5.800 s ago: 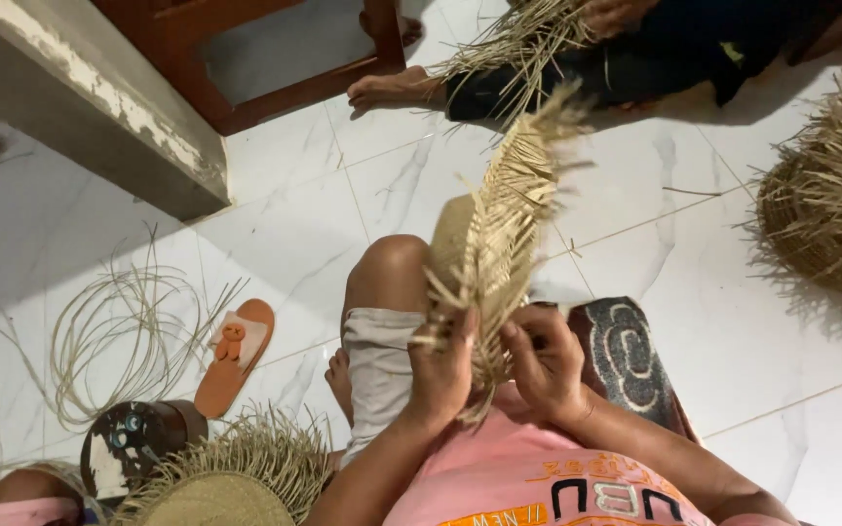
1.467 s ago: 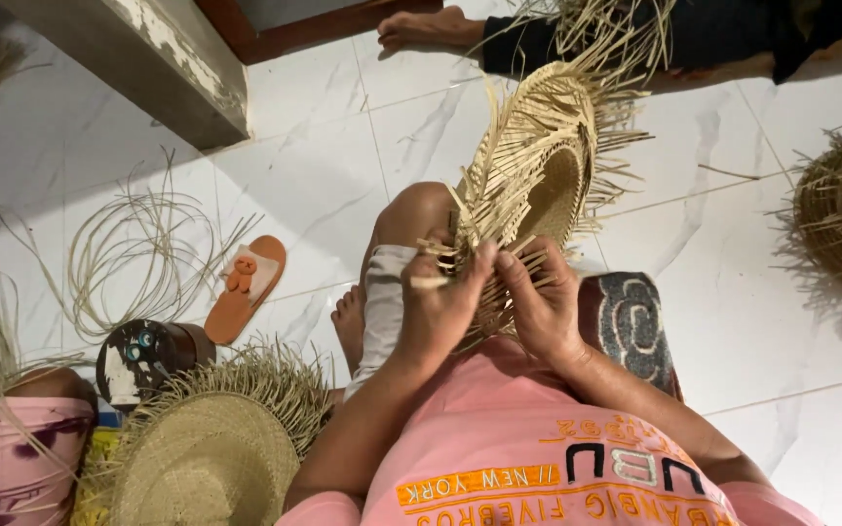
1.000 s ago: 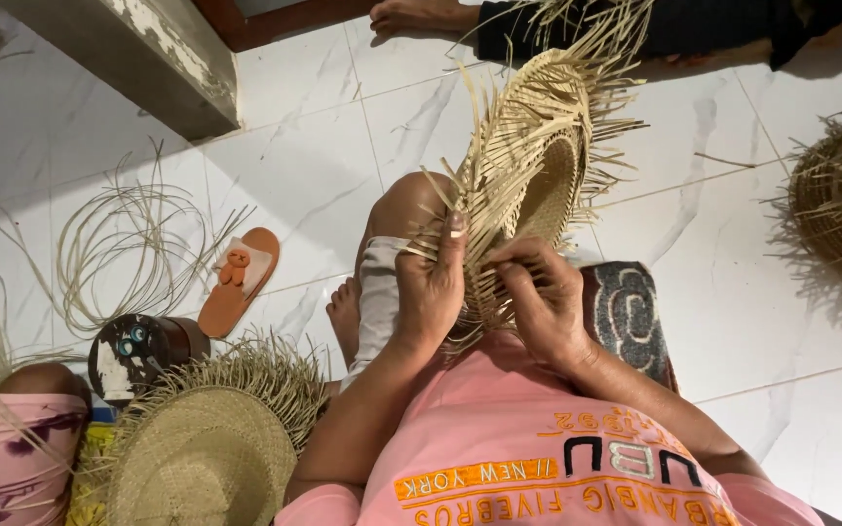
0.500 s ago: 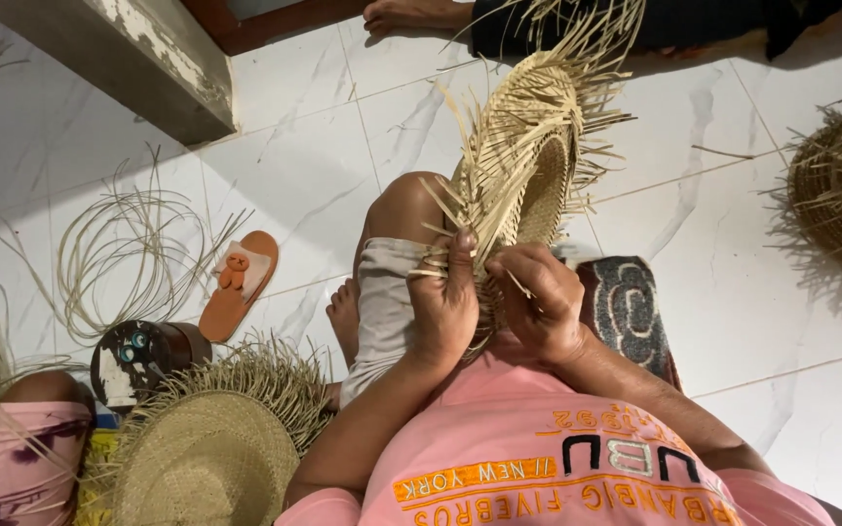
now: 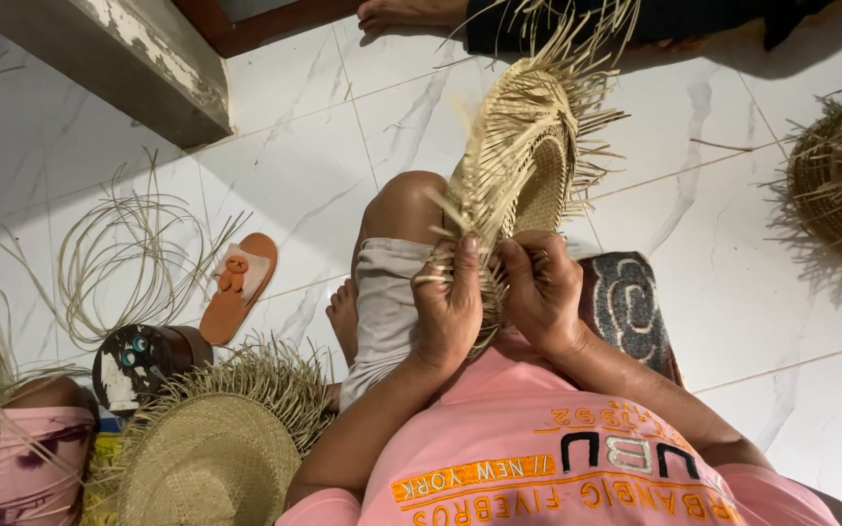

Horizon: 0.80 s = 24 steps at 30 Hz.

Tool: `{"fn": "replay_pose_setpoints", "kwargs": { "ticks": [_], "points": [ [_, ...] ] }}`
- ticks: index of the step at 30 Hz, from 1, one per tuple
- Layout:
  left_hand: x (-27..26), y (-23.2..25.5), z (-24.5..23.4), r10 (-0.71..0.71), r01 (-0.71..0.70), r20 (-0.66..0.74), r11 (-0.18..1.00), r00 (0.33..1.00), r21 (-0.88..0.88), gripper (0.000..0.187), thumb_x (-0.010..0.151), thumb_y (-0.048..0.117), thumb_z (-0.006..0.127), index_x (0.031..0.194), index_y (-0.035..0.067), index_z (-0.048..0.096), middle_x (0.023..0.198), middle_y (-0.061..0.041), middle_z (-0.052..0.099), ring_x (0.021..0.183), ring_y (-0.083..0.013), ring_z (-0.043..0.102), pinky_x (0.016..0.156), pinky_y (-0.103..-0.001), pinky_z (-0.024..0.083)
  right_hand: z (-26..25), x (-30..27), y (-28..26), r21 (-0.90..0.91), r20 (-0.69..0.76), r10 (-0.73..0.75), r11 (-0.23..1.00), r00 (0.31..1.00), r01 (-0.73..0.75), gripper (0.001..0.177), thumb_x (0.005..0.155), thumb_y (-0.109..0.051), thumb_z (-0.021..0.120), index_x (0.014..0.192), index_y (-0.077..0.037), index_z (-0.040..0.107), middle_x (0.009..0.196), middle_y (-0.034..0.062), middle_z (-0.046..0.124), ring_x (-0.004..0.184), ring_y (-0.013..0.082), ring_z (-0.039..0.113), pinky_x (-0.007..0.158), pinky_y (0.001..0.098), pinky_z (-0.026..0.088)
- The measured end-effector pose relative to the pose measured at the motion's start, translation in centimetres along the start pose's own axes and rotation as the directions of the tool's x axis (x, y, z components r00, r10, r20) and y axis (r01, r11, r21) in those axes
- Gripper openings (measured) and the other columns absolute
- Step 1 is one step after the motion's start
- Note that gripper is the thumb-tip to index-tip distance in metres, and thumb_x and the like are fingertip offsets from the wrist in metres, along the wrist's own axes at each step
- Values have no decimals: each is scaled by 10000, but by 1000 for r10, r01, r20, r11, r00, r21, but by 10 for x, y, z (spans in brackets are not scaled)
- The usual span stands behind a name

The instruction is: Weaving a straw hat by hand, focusing on finishing the brim by tucking in loose straw strands.

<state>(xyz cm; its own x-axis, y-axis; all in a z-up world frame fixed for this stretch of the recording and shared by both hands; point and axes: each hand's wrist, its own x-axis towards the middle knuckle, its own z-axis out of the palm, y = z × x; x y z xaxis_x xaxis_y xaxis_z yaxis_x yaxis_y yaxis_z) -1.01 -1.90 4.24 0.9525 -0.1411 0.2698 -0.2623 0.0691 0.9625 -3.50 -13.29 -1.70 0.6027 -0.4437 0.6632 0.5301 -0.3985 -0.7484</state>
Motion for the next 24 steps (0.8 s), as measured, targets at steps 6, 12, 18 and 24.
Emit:
{"fn": "replay_pose_setpoints", "kwargs": {
  "ticks": [6, 12, 18, 24],
  "points": [
    [15, 20, -3, -47, 47, 82, 999, 995, 10, 255, 947, 260, 741, 838, 48, 652, 620, -97, 669, 558, -147, 590, 593, -353, 526, 5, -25, 4, -29, -17, 48, 998, 999, -49, 41, 1005, 0, 695, 1013, 24, 662, 846, 143, 748, 733, 174, 717, 599, 322, 551],
    [11, -8, -6, 73, -74, -26, 997, 997, -33, 471, 1061, 178, 584, 598, 107, 543, 514, 16, 496, 536, -32, 439, 536, -243, 356, -6, -5, -28, 87, 18, 341, 936, 940, -341, 104, 962, 8, 743, 1022, 9, 658, 911, 129, 745, 746, 114, 631, 638, 297, 570],
    [8, -8, -2, 86, -88, -31, 995, 996, -42, 484, 1065, 162, 571, 591, 127, 483, 535, 36, 463, 557, -39, 411, 547, -247, 343, -13, -7, -21, 71, 114, 342, 934, 933, -351, 123, 939, 56, 672, 1003, -24, 739, 887, 135, 726, 730, 148, 653, 632, 308, 569],
    [10, -3, -3, 40, -41, -32, 998, 999, -37, 485, 1076, 183, 558, 600, 162, 470, 527, 53, 445, 533, -24, 375, 530, -247, 321, -13, -13, -9, 170, 204, 93, 977, 975, -129, 155, 926, 35, 657, 1052, -10, 736, 907, 156, 693, 749, 224, 690, 653, 377, 612]
  ]
}}
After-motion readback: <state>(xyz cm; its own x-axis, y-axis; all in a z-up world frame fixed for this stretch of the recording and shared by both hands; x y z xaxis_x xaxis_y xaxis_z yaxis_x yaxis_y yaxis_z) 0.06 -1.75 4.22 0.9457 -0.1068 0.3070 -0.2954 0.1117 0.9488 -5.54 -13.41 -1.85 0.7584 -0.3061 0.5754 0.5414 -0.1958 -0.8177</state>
